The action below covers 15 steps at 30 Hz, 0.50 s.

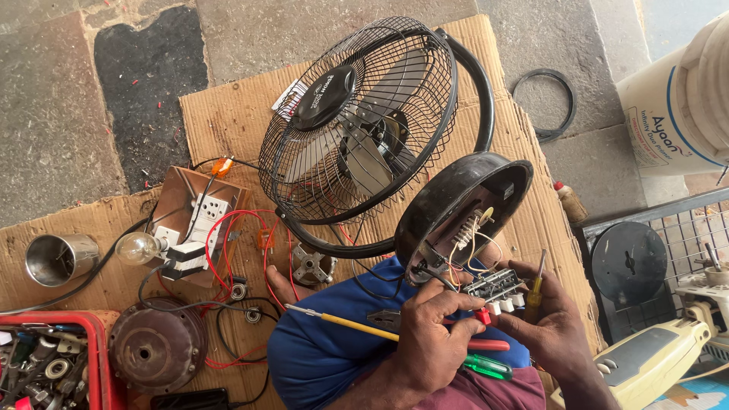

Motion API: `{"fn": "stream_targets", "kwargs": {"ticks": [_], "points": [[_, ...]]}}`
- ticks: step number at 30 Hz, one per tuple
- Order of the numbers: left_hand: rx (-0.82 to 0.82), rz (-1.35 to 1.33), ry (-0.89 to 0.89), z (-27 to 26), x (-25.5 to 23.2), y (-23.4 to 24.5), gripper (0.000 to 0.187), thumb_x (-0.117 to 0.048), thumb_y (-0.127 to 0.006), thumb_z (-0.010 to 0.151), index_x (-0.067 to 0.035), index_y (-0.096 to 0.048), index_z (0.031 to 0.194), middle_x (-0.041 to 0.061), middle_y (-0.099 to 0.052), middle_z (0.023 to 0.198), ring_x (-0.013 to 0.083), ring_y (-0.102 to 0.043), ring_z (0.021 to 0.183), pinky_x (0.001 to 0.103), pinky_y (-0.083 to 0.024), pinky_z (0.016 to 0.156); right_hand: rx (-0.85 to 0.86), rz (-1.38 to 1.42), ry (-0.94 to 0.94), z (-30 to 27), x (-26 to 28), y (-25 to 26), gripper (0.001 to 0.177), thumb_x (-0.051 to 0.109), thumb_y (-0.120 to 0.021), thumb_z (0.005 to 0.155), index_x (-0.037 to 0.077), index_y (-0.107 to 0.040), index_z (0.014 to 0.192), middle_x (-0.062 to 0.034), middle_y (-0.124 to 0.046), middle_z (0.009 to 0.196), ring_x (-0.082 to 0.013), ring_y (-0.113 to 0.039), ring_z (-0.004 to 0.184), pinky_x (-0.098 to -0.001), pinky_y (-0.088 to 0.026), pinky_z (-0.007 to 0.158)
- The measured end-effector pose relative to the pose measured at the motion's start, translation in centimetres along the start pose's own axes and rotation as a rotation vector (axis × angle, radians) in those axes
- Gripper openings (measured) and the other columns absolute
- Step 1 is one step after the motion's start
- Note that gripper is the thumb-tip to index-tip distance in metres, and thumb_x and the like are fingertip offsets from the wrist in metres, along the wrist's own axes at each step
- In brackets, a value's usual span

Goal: The person repairs a table fan by opening its base with a screwdriver and manipulating the internal wires and a switch component.

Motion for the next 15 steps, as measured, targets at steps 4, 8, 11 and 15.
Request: {"fn": "stream_targets", "kwargs": {"ticks": [4, 8, 11, 15], "points": [[-0.013, -0.020, -0.030, 0.0, -0.3, -0.1, 0.020, 0.013, -0.073, 0.082, 0.005, -0.074, 0.100, 0.019, -0.064, 0.125, 0.0246, -0.077, 0.099, 0.030, -0.069, 0.079, 0.007, -0.002, -0.002, 0.3, -1.1, 0.1, 0.081, -0.004, -0.080, 0.075, 0.004, -0.048, 0.149, -0.0122, -0.066, 0.109, -0.0176, -0.070, 0.095, -0.0332, -0.061, 0.080], [0.014, -0.172, 0.064, 0.0, 0.3, -0.6, 0.018, 0.017, -0.065, 0.086, 0.008, -0.072, 0.099, 0.018, -0.059, 0.130, 0.0234, -0.076, 0.101, 0.032, -0.065, 0.072, 0.049, 0.059, -0.006, 0.5, -1.2, -0.1, 0.082, -0.003, -0.078, 0.075, 0.005, -0.045, 0.149, -0.0124, -0.067, 0.114, -0.0187, -0.071, 0.098, -0.0340, -0.062, 0.082], [0.021, -0.149, 0.012, 0.2, -0.4, -0.6, 0.019, 0.019, -0.065, 0.088, 0.009, -0.072, 0.102, 0.019, -0.059, 0.131, 0.0246, -0.076, 0.098, 0.033, -0.066, 0.075, 0.041, 0.065, -0.032, 0.4, -1.4, -0.1, 0.083, -0.003, -0.078, 0.075, 0.007, -0.044, 0.150, -0.0130, -0.067, 0.116, -0.0190, -0.072, 0.099, -0.0338, -0.062, 0.082], [0.036, -0.096, 0.030, -0.2, -0.6, 0.0, 0.034, 0.015, -0.071, 0.083, 0.006, -0.070, 0.116, 0.017, -0.061, 0.126, 0.0259, -0.073, 0.110, 0.033, -0.064, 0.082, 0.025, 0.046, -0.047, 0.4, -2.0, 0.3, 0.084, -0.005, -0.078, 0.074, 0.007, -0.045, 0.150, -0.0119, -0.067, 0.119, -0.0183, -0.071, 0.098, -0.0318, -0.060, 0.077]]}}
Point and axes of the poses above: each hand's wrist, its own z-axis towards the middle knuckle, its own y-axis out of the back of the hand, x = y × z, the point moved 9 cm from there along z, towards the middle knuckle
